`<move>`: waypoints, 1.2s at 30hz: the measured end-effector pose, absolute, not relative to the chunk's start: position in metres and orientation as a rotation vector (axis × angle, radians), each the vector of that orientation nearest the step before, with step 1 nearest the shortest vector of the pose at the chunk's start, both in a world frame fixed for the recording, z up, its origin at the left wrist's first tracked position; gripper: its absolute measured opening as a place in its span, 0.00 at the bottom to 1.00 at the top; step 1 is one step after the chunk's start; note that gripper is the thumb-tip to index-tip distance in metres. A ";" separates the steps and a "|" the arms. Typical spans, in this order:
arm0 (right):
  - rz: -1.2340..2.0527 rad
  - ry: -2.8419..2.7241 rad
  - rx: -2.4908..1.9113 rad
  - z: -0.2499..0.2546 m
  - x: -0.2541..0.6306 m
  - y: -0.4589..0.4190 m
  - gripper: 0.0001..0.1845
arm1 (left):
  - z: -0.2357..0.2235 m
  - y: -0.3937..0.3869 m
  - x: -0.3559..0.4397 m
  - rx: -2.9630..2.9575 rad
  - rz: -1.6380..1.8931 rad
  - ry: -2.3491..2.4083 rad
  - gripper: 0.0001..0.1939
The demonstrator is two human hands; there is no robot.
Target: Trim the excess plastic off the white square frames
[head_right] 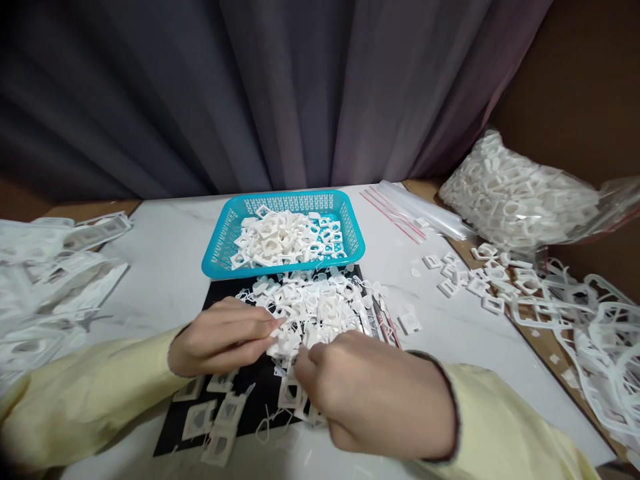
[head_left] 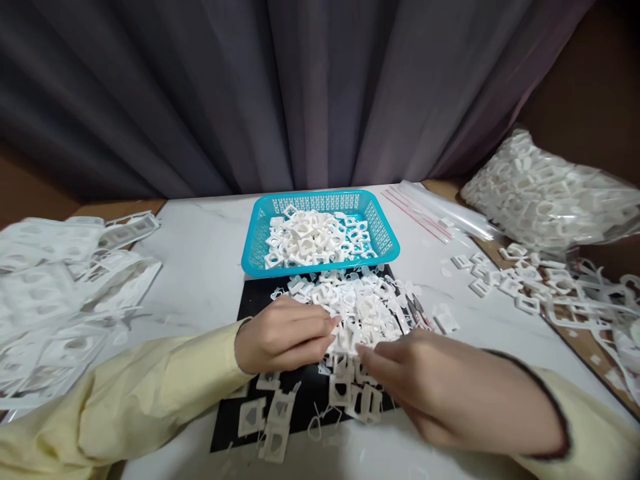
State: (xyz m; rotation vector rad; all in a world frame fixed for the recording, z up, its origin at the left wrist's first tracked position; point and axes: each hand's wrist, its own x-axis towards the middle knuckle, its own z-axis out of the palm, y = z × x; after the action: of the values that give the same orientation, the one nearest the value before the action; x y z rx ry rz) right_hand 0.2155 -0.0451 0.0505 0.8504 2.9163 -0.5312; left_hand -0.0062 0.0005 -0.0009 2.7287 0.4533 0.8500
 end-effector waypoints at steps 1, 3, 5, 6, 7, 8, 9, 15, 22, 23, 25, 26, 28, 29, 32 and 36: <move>-0.567 2.906 0.836 0.050 0.214 -0.044 0.12 | 0.000 0.002 -0.006 2.728 0.831 0.440 0.07; -0.588 2.898 0.862 0.050 0.214 -0.043 0.12 | 0.001 0.005 -0.007 2.704 0.775 0.456 0.06; -0.553 2.908 0.928 0.051 0.215 -0.044 0.10 | 0.003 0.007 -0.007 2.641 0.796 0.539 0.06; -0.531 2.918 0.961 0.052 0.217 -0.045 0.09 | 0.004 0.008 -0.007 2.607 0.842 0.601 0.06; -0.507 2.927 1.001 0.053 0.219 -0.047 0.08 | 0.004 0.008 -0.007 2.582 0.892 0.669 0.05; -0.485 2.935 1.043 0.054 0.220 -0.048 0.08 | 0.005 0.007 -0.006 2.570 0.933 0.727 0.05; -0.460 2.944 1.083 0.055 0.222 -0.050 0.07 | 0.005 0.006 -0.006 2.570 0.953 0.778 0.05; -0.381 2.933 1.216 0.051 0.220 -0.051 0.07 | 0.005 -0.002 -0.003 2.668 0.875 0.871 0.06; -0.412 2.889 1.200 0.042 0.210 -0.048 0.10 | 0.000 -0.006 -0.002 2.632 0.920 0.989 0.08; -0.400 2.889 1.195 0.041 0.209 -0.048 0.10 | -0.001 -0.006 -0.002 2.611 0.918 0.998 0.09; -0.354 2.902 1.184 0.039 0.207 -0.048 0.12 | -0.003 -0.007 -0.001 2.573 0.900 1.018 0.11; -0.321 2.912 1.182 0.037 0.205 -0.048 0.14 | -0.004 -0.007 -0.001 2.560 0.889 1.024 0.12; -0.271 2.917 1.181 0.034 0.202 -0.048 0.16 | -0.004 -0.007 0.000 2.535 0.864 1.030 0.13; -0.265 2.915 1.184 0.033 0.201 -0.048 0.16 | -0.004 -0.007 0.000 2.522 0.853 1.033 0.13; -0.338 2.900 1.211 0.031 0.201 -0.046 0.13 | -0.002 -0.007 0.000 2.496 0.839 1.034 0.14; -0.593 2.847 1.234 0.032 0.206 -0.043 0.10 | 0.001 -0.006 -0.002 2.486 0.846 1.003 0.13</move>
State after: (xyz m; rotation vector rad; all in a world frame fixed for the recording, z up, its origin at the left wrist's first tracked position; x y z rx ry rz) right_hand 0.2057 -0.0431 0.0322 1.2342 2.8467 -0.5926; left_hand -0.0024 -0.0062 0.0011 2.4863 1.0026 0.8464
